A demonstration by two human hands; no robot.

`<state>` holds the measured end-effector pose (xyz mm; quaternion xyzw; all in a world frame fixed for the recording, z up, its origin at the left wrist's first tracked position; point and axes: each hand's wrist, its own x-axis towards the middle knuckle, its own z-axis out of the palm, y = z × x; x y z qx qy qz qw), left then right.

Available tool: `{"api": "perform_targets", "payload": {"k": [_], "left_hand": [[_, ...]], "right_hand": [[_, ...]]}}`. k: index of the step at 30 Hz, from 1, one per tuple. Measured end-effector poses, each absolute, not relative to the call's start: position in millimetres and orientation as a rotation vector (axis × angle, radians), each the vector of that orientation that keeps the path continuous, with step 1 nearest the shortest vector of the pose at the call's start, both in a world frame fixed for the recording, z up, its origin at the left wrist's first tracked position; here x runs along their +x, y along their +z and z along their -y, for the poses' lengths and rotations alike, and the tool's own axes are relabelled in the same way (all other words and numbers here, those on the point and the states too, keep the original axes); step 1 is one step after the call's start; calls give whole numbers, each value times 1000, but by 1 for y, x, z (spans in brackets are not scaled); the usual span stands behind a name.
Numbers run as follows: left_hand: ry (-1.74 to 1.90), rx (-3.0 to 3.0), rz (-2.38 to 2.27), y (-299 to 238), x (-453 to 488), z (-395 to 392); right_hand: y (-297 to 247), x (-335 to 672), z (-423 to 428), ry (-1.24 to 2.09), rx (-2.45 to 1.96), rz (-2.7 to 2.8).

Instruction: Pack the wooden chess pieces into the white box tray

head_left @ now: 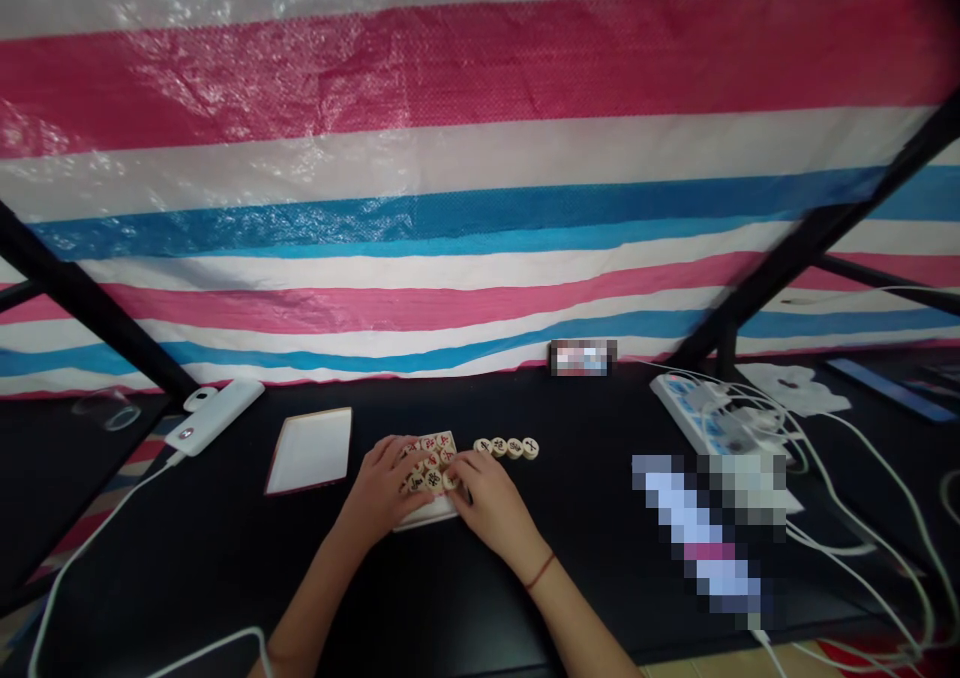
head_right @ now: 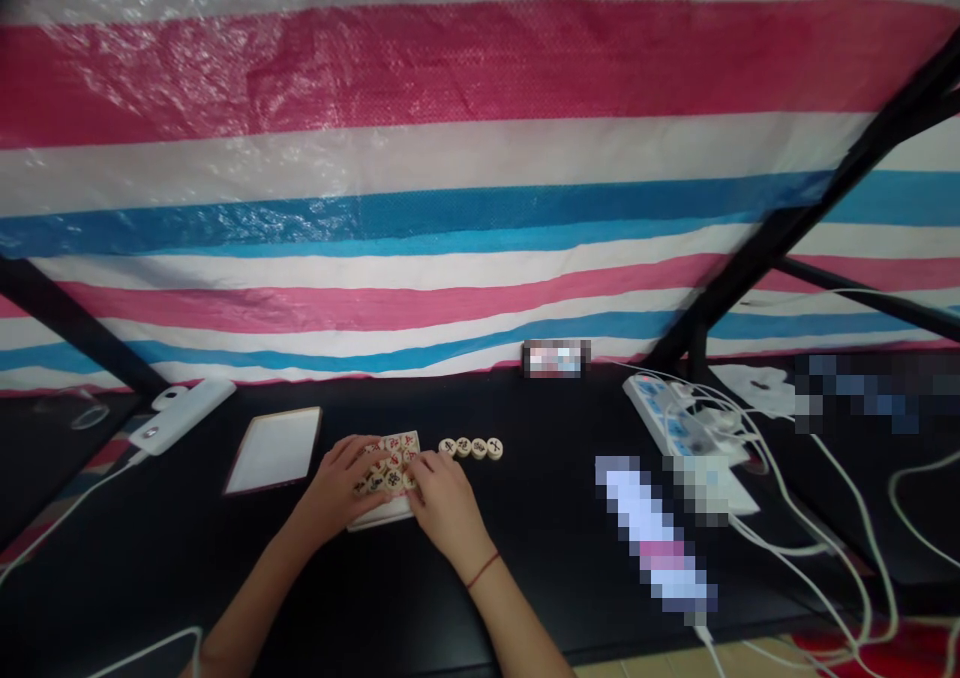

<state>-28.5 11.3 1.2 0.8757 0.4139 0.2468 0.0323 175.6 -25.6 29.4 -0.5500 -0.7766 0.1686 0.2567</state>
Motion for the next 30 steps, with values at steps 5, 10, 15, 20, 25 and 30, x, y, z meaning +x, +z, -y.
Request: {"api": "perform_targets", "payload": {"k": [5,10,15,20,25,30], "left_hand": [[699,2632,-1310,-18,-36,-10],[620,2610,-1408,-21,-21,-14],[567,2616,-1485,-19,-10,-17],[497,2640,-1498,-22,-7,-17],[585,2637,-1478,-15,-11,-16],[810,2585,-1426,4,-26,-4]], "right_hand": [[26,172,22,373,-1581,2211],[30,174,21,366,-1561,2181],[31,198,13,261,-1540,2049],[22,216,-2,183,-1579,2227],[16,214,-11,192,-1634,2319],[20,216,-15,184,-1627,2316]]}}
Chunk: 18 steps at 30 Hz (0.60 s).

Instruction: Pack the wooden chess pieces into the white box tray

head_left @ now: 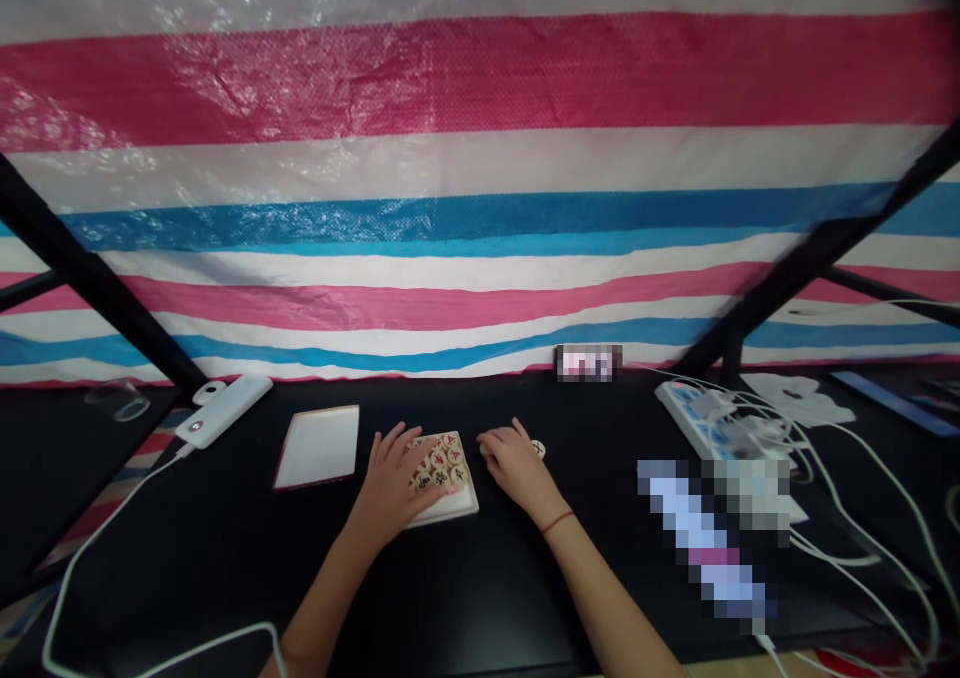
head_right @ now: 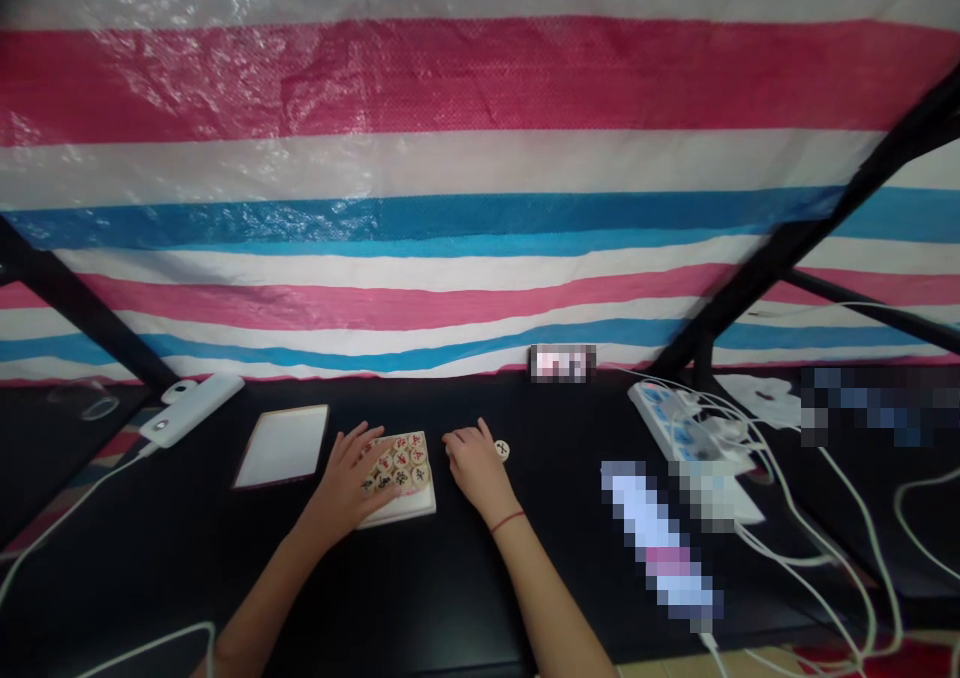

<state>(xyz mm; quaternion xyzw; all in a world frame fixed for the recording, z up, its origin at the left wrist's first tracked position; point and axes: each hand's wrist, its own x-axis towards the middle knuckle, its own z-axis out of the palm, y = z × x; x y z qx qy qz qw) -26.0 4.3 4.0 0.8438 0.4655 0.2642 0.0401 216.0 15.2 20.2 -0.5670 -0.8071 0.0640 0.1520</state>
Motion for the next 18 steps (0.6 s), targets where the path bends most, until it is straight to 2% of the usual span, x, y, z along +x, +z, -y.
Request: {"api": "perform_targets", "payload": {"k": [5,9,18], "left_hand": [[1028,2439,-1461,10,-49,26],[1018,2332,-1490,0,-60,47],[835,2366,-1502,-10,-62,56]], "right_hand": [[43,199,2,431,-1536,2044],[57,159,31,721,-1528,2020],[42,118,39,586,-1763,2243]]}}
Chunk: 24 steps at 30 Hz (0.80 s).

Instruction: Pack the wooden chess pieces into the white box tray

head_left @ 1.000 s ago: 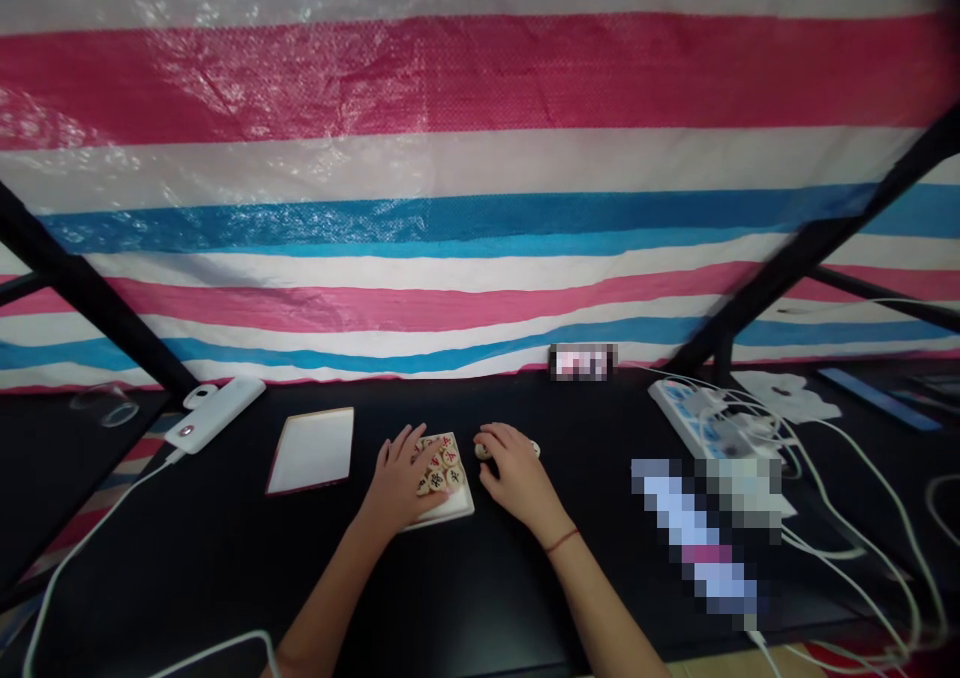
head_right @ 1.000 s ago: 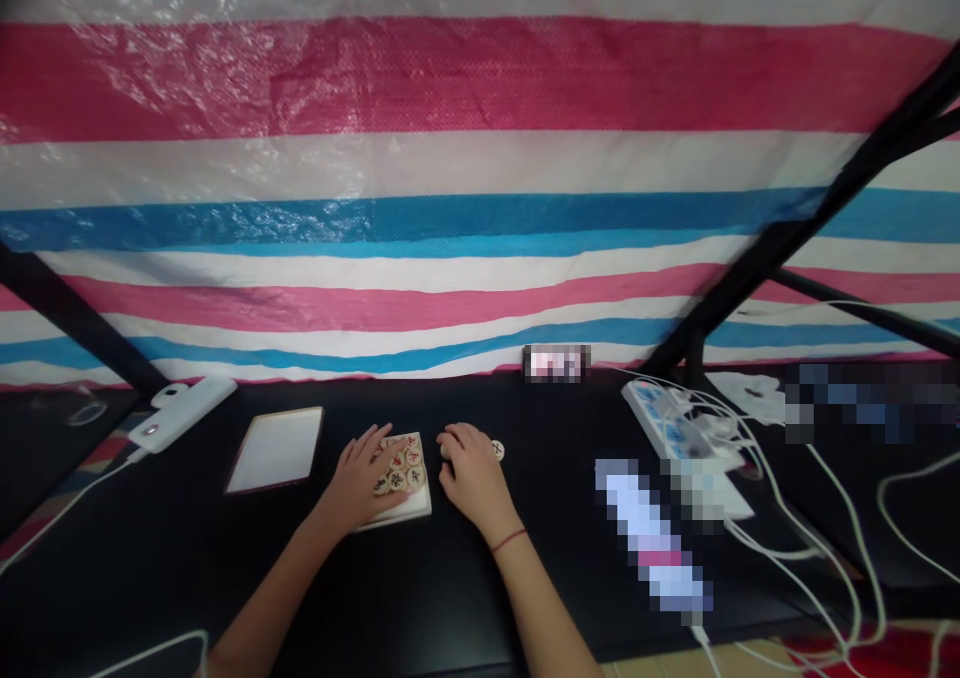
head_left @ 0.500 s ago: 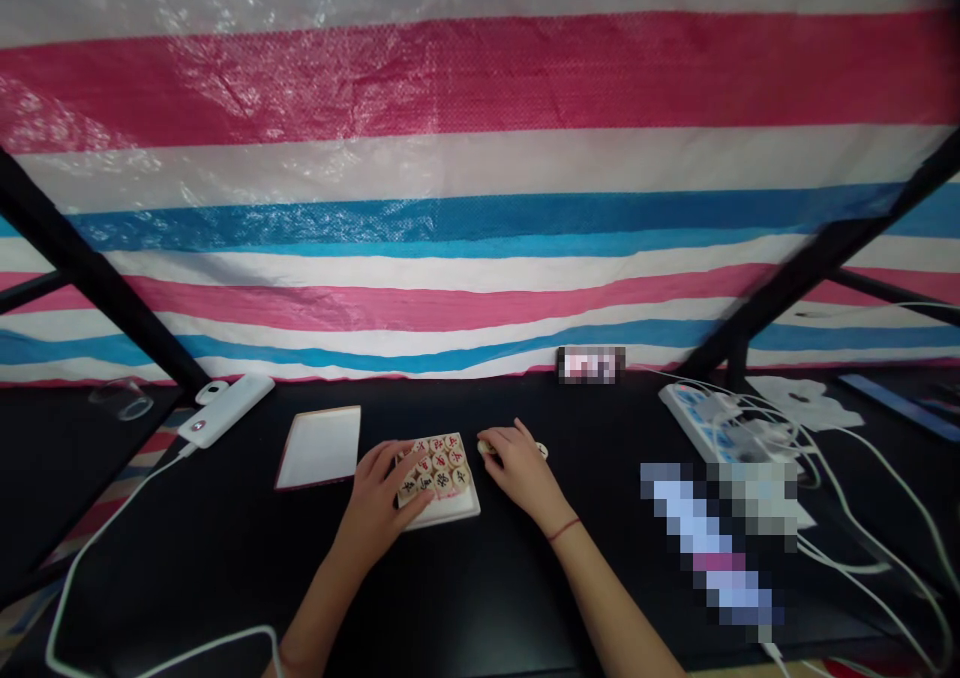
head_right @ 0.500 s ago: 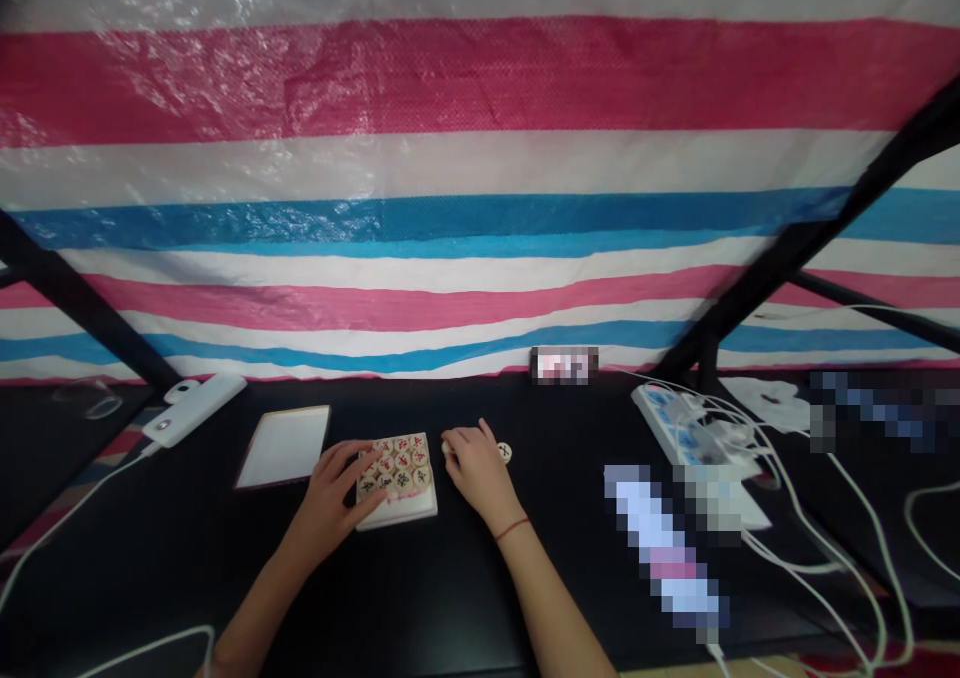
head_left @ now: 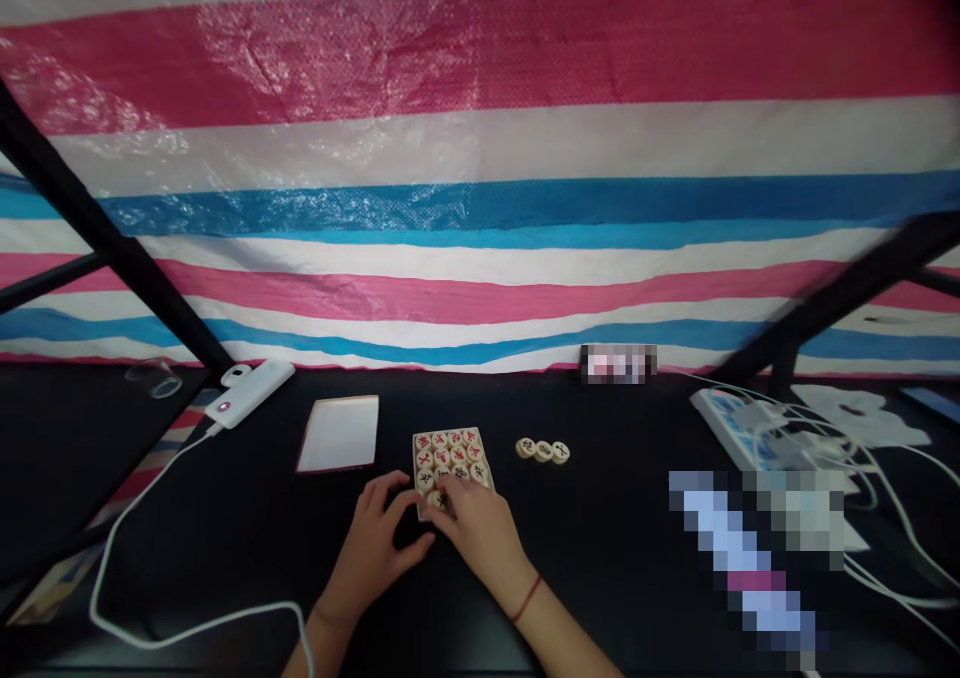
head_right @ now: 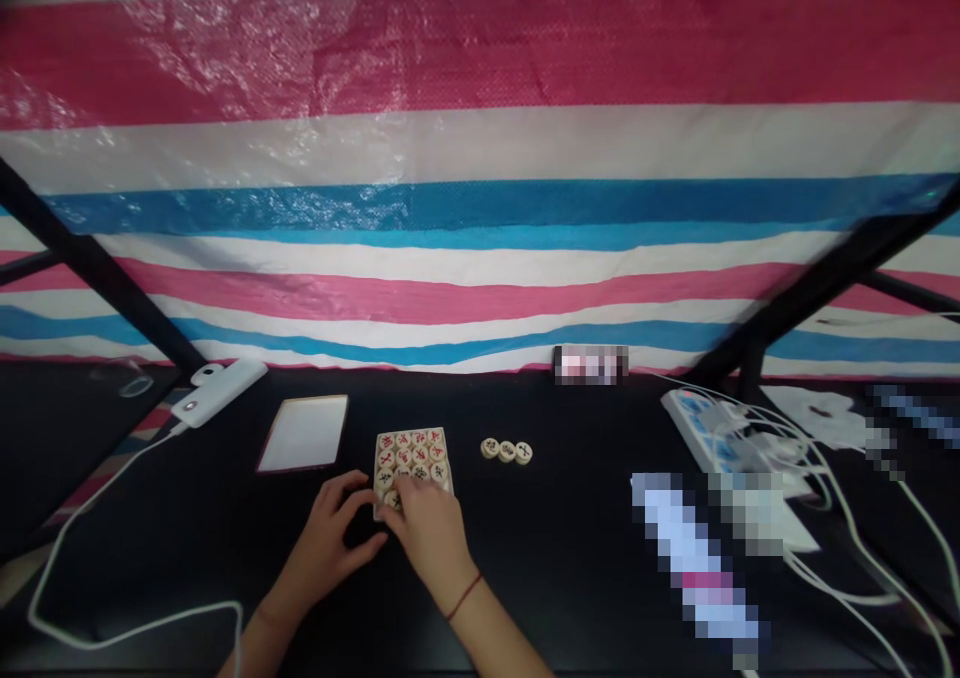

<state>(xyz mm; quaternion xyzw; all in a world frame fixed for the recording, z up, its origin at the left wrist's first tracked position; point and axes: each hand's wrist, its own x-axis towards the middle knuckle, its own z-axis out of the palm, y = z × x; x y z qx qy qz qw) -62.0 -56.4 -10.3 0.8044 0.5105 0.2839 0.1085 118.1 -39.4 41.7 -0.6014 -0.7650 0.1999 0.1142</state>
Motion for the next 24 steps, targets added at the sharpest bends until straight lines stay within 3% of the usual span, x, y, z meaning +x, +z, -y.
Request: {"api": "perform_targets", "payload": {"k": [6,13,24], "left_hand": [[693,2503,-1470,-8,-60,57],[846,2378,-1535,-16,-62,56],[793,2453,-1508,-17,-63,56]], "right_hand": [[44,135,43,578,-1738,2182],[43,122,46,649,-1733,2212],[43,127,44,823,-1511,2113]]}}
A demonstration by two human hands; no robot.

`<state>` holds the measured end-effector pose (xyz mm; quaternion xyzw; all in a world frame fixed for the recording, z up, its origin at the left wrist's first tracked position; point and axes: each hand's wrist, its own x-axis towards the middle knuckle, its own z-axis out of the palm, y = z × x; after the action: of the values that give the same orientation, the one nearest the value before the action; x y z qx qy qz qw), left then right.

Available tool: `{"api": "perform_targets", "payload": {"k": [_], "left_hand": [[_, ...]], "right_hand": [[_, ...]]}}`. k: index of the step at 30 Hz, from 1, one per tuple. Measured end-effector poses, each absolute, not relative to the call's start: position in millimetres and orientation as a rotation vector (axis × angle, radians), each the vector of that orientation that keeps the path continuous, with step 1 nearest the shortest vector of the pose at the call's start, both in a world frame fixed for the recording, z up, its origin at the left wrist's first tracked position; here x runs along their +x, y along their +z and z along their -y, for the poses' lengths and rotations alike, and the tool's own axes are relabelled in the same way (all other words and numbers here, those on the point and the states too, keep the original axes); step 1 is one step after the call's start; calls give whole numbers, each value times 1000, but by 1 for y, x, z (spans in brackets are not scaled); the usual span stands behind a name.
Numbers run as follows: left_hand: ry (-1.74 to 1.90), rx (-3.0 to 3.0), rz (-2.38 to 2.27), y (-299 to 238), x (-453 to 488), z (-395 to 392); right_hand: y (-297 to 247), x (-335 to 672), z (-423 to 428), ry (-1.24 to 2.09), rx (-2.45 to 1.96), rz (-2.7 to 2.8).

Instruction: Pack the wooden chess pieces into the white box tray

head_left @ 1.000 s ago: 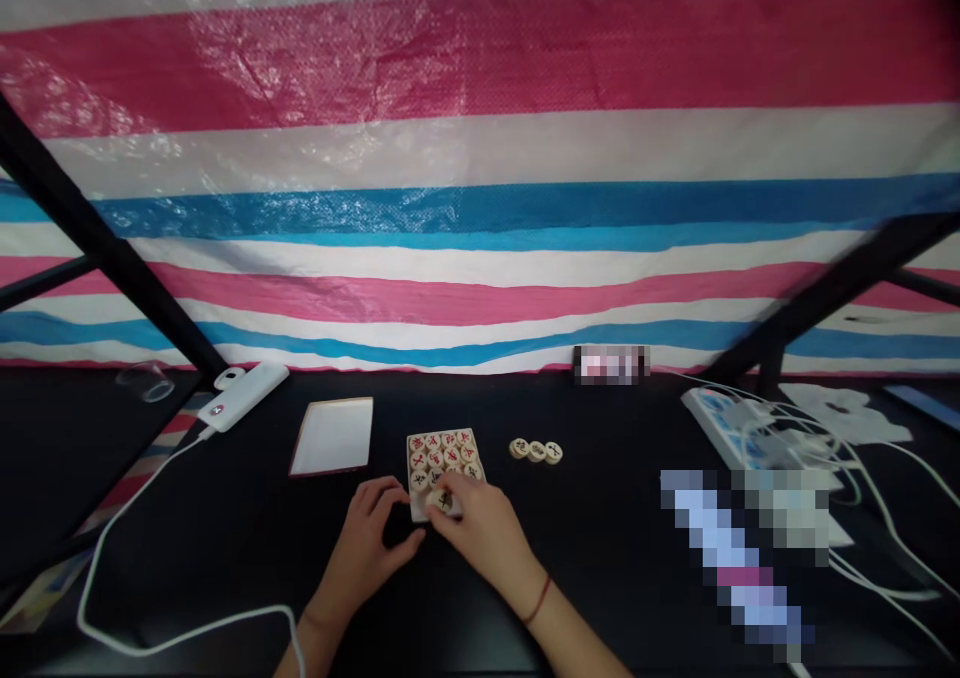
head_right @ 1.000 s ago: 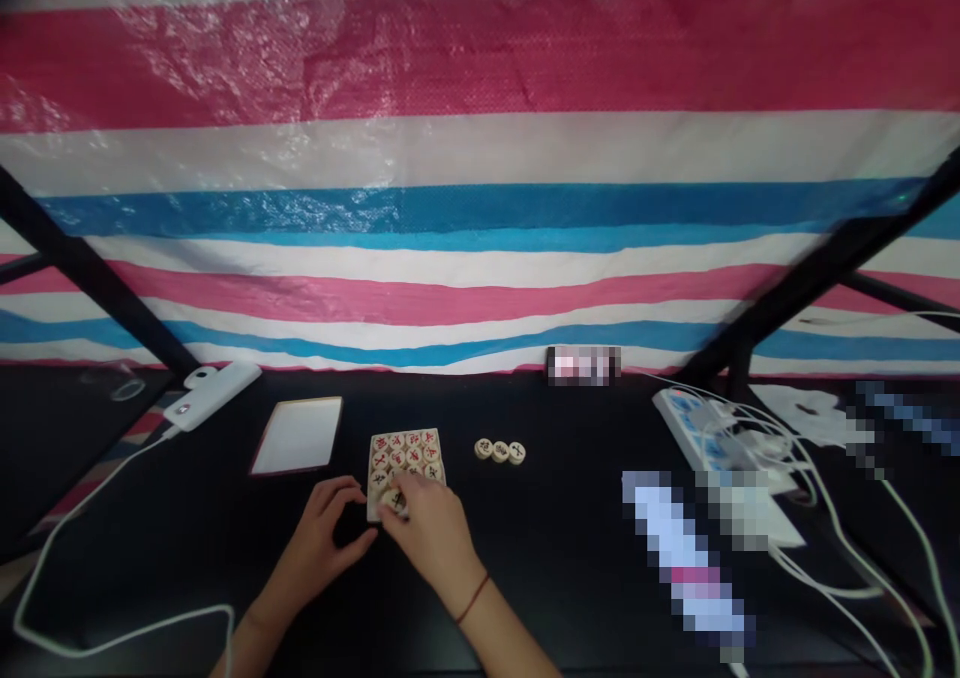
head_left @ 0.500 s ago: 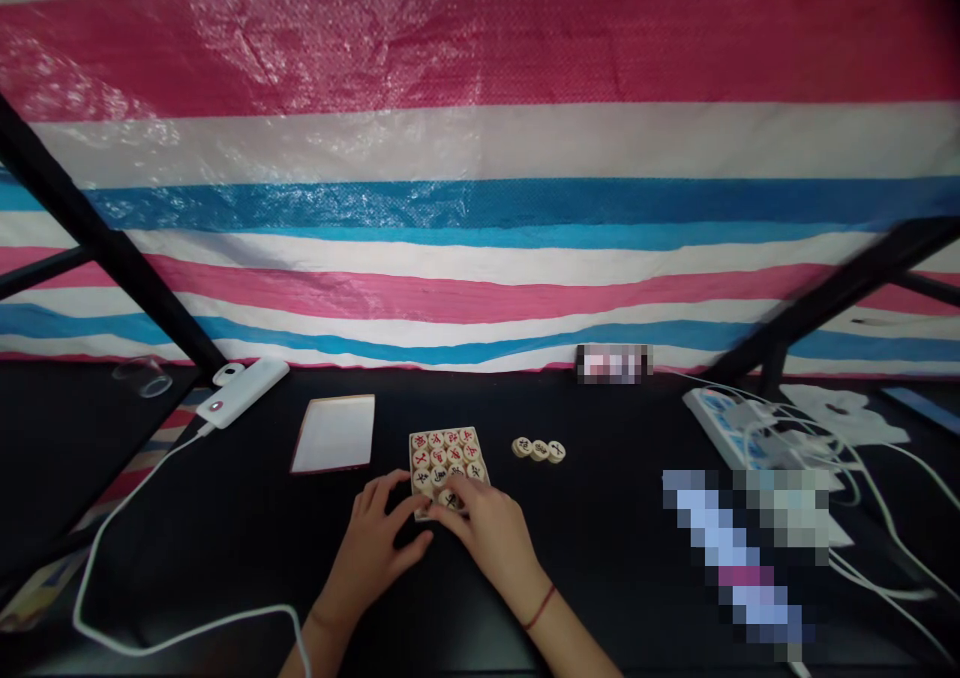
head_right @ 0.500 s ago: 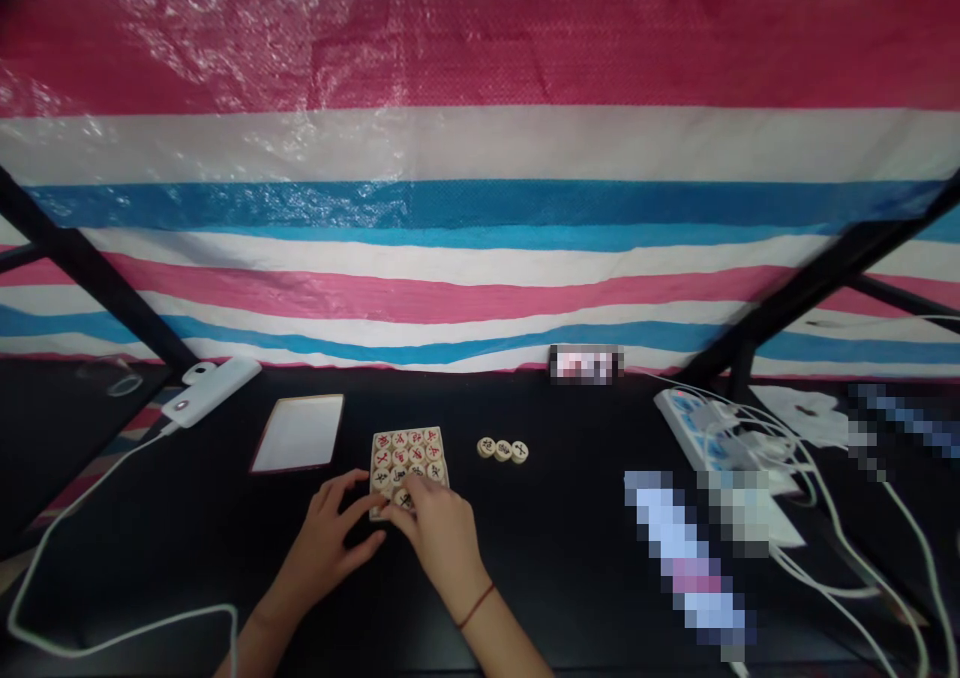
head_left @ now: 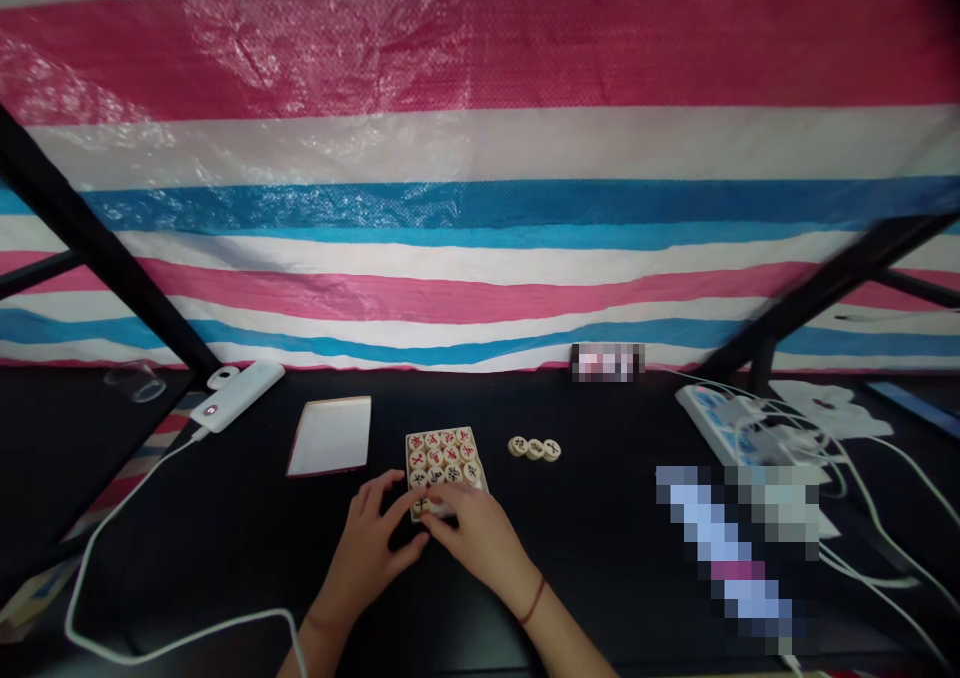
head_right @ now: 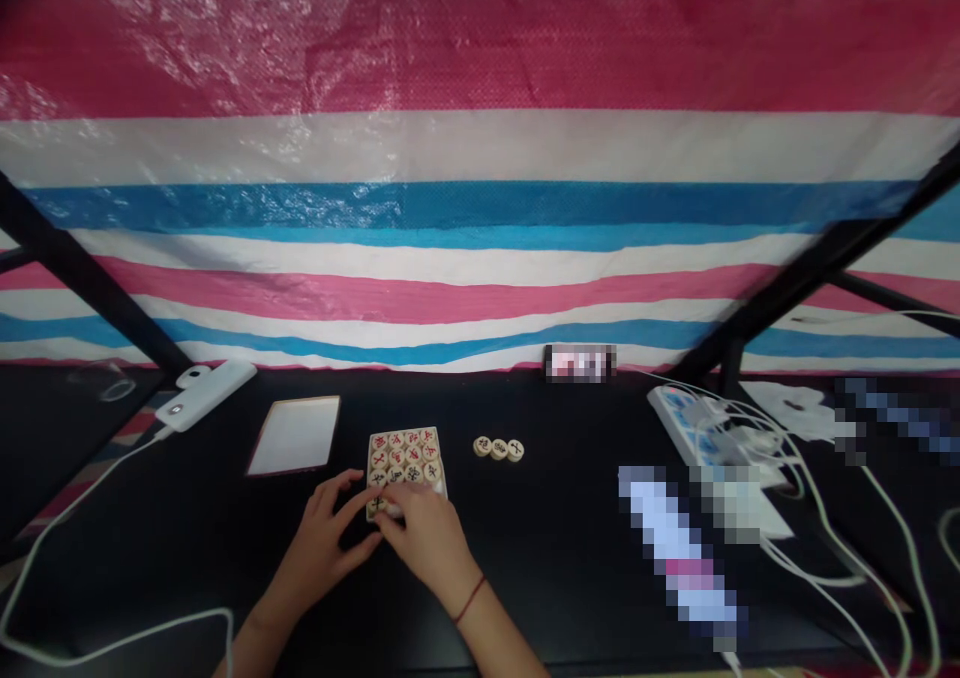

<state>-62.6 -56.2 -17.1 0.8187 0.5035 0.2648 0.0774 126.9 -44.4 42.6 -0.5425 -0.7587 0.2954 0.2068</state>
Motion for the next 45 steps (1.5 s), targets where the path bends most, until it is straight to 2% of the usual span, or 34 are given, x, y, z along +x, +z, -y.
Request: {"api": "perform_targets", "payload": {"k": [4,7,10,16,21,26,30,35,45], "left_hand": [[804,2501,-1526,-15,-61,56],[839,2530,-1516,-12,-58,52],[833,2580,-1451,-7,-51,47],[770,2659,-1386,0,-43,34],[720,2692,-1374,-1,-42,30],[752,2707,-1342,-5,-41,29],[854,2678,-1311,-8,-43,29],[932,2659,-1297,-9,-45,30],[833,2646,-1292,-9,-44,31]], "right_hand": [[41,160,33,625,-1542,1905],[36,195,19,348,-1827,1907],[29,218,6,278,-2013,2039],[24,220,-7,218,-2102,2193],[35,214,-3,268,-2028,2087],[51,185,24,529,-1724,1967],[54,154,42,695,-1717,2061],[49,140,44,692,-1810,2169],[45,148,46,627,-1797,2133]]}}
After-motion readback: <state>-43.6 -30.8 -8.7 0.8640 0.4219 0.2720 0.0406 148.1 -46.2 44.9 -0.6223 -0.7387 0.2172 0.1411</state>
